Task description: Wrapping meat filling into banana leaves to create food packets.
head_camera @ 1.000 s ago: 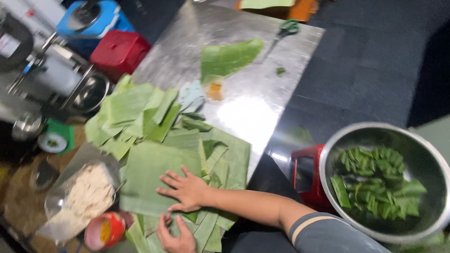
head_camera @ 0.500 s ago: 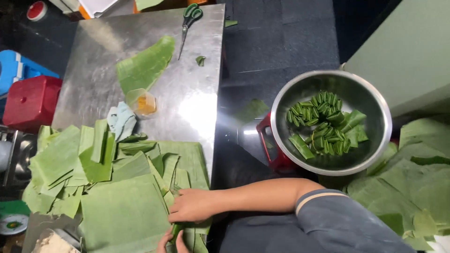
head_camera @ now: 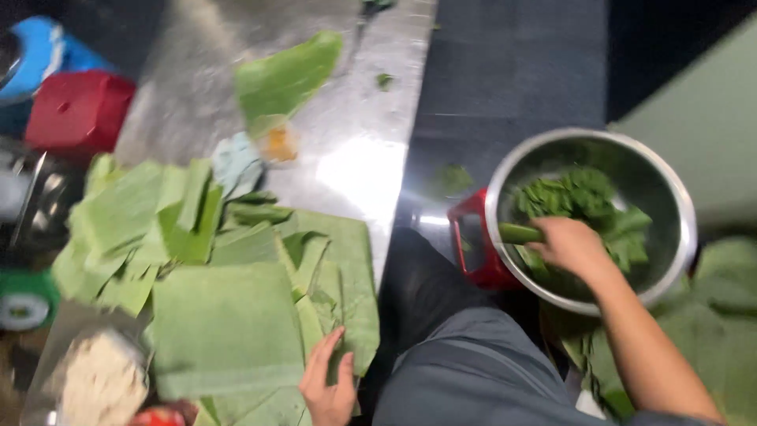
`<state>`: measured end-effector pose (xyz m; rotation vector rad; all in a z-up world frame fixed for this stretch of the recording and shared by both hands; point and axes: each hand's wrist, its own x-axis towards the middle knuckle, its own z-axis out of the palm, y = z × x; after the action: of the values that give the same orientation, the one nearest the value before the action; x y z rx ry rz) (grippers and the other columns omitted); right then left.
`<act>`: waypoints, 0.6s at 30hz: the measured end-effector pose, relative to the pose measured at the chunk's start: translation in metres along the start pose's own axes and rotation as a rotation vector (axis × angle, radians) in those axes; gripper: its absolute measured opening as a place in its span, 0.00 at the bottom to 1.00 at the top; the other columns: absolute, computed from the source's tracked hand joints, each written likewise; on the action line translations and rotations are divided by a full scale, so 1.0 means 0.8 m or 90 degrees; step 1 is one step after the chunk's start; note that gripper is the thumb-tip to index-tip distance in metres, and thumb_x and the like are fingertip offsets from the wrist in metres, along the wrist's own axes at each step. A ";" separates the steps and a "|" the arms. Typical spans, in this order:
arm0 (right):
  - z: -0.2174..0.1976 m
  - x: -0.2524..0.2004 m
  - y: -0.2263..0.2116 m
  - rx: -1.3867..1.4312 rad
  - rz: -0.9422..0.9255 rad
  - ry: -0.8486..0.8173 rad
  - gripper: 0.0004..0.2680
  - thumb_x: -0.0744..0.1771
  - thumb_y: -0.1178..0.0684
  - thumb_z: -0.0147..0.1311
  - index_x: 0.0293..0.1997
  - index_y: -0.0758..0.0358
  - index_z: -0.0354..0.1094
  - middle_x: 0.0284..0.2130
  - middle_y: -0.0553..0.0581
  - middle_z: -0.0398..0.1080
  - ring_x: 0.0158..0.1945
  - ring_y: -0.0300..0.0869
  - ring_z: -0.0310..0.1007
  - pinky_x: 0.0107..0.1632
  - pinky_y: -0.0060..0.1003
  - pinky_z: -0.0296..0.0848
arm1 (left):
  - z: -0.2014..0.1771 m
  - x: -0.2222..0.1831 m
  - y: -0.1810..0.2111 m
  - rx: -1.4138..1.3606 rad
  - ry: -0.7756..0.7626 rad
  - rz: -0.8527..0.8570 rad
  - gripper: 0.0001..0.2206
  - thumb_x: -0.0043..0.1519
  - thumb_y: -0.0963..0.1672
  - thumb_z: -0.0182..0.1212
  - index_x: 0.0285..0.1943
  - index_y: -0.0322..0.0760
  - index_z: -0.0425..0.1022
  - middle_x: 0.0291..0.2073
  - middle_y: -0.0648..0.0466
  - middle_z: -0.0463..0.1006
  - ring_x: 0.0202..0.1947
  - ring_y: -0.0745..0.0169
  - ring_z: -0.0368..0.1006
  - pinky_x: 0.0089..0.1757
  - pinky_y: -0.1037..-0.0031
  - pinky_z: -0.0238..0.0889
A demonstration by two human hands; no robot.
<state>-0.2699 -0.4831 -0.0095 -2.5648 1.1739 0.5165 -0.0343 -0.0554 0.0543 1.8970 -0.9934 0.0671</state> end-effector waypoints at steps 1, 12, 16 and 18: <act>0.029 0.005 0.024 -0.015 -0.027 0.002 0.18 0.62 0.40 0.62 0.55 0.49 0.71 0.45 0.59 0.78 0.49 0.56 0.79 0.47 0.51 0.76 | -0.009 -0.002 -0.008 0.011 0.026 -0.013 0.13 0.63 0.40 0.61 0.56 0.31 0.77 0.50 0.48 0.83 0.52 0.54 0.80 0.56 0.67 0.71; -0.078 0.075 -0.285 0.328 -0.601 0.316 0.13 0.65 0.54 0.61 0.55 0.59 0.73 0.50 0.56 0.77 0.53 0.46 0.76 0.59 0.38 0.70 | -0.046 -0.101 -0.069 0.311 0.179 -0.232 0.12 0.58 0.46 0.66 0.49 0.41 0.82 0.52 0.55 0.82 0.58 0.55 0.73 0.59 0.54 0.55; -0.051 0.033 -0.463 0.327 -0.819 0.203 0.13 0.65 0.48 0.61 0.53 0.58 0.74 0.50 0.57 0.77 0.56 0.50 0.76 0.62 0.45 0.71 | -0.044 -0.112 -0.043 0.354 0.177 -0.237 0.14 0.57 0.47 0.67 0.50 0.42 0.81 0.55 0.51 0.78 0.61 0.49 0.70 0.57 0.54 0.56; -0.041 0.009 -0.526 0.143 -0.818 0.063 0.20 0.66 0.42 0.57 0.62 0.61 0.67 0.53 0.64 0.70 0.55 0.59 0.69 0.55 0.50 0.70 | -0.047 -0.120 -0.034 0.361 0.123 -0.263 0.15 0.63 0.50 0.60 0.55 0.44 0.79 0.60 0.50 0.75 0.66 0.49 0.65 0.57 0.50 0.51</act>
<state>0.0644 -0.2338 0.0583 -2.5070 -0.4875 -0.0616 -0.0678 0.0373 0.0132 2.5220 -0.4573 0.3087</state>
